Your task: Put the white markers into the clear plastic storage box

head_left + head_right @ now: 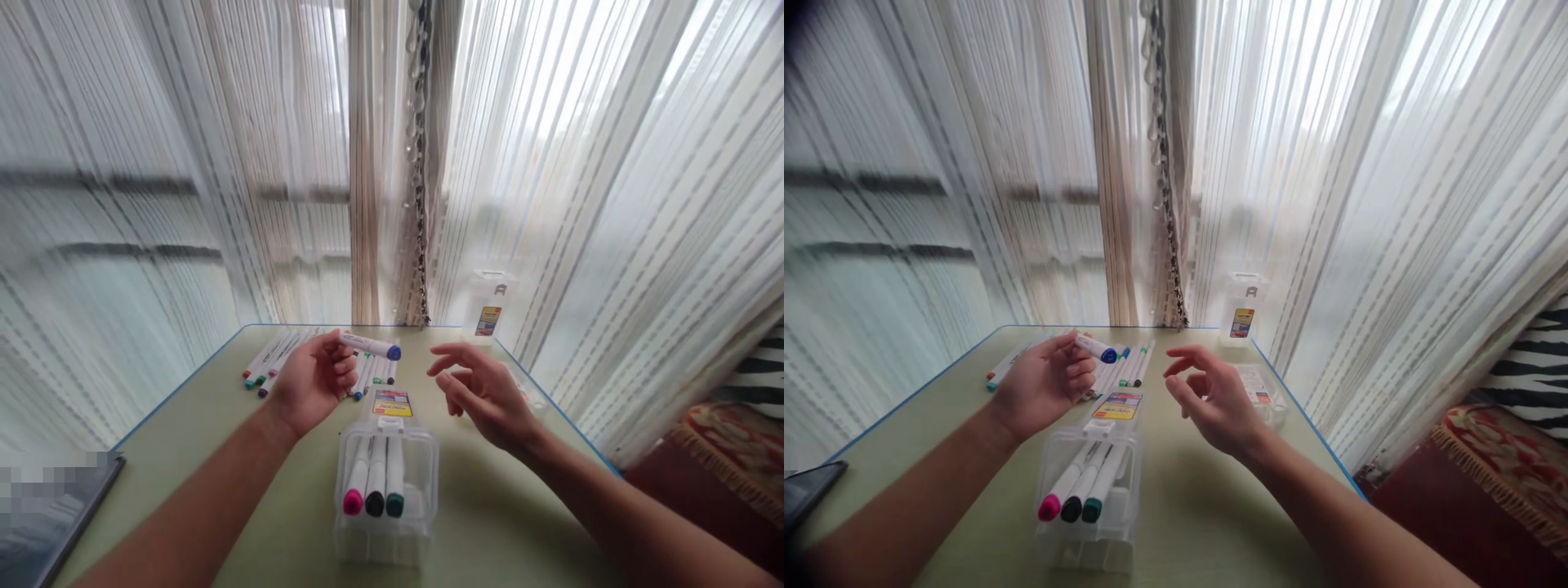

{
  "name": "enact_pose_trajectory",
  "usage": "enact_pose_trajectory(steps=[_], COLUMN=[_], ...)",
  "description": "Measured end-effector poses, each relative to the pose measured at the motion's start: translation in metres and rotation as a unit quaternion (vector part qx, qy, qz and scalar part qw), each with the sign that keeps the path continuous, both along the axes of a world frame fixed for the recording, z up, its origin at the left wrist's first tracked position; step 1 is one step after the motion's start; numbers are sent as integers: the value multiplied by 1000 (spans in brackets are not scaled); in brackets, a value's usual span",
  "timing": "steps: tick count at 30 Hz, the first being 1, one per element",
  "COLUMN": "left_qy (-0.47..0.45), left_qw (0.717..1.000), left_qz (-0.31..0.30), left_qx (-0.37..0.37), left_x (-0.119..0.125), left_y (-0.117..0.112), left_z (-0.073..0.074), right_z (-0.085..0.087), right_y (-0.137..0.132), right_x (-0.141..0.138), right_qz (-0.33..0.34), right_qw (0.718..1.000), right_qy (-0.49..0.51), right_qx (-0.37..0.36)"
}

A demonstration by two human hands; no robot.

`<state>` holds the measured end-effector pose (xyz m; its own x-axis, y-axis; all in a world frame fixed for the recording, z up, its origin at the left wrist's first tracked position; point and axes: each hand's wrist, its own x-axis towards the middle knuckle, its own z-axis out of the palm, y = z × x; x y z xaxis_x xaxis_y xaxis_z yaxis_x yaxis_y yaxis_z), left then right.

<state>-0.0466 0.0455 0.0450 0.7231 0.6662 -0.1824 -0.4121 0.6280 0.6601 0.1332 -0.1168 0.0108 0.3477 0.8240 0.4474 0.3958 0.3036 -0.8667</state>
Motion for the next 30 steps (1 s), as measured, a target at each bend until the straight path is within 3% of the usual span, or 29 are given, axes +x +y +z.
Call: enact_pose_trajectory(steps=[9, 20, 30], left_qy=[46, 81, 116], left_qw=[996, 990, 976], left_qz=[48, 43, 70], left_qx=[61, 107, 172], left_x=[10, 14, 14], left_y=[-4, -8, -9], left_z=[-11, -18, -21], right_z=[3, -8, -10], right_y=[-3, 5, 7], right_x=[2, 4, 13], right_qz=[11, -46, -107], right_qw=[1000, 998, 993], right_qy=[2, -31, 18], right_qx=[12, 29, 50])
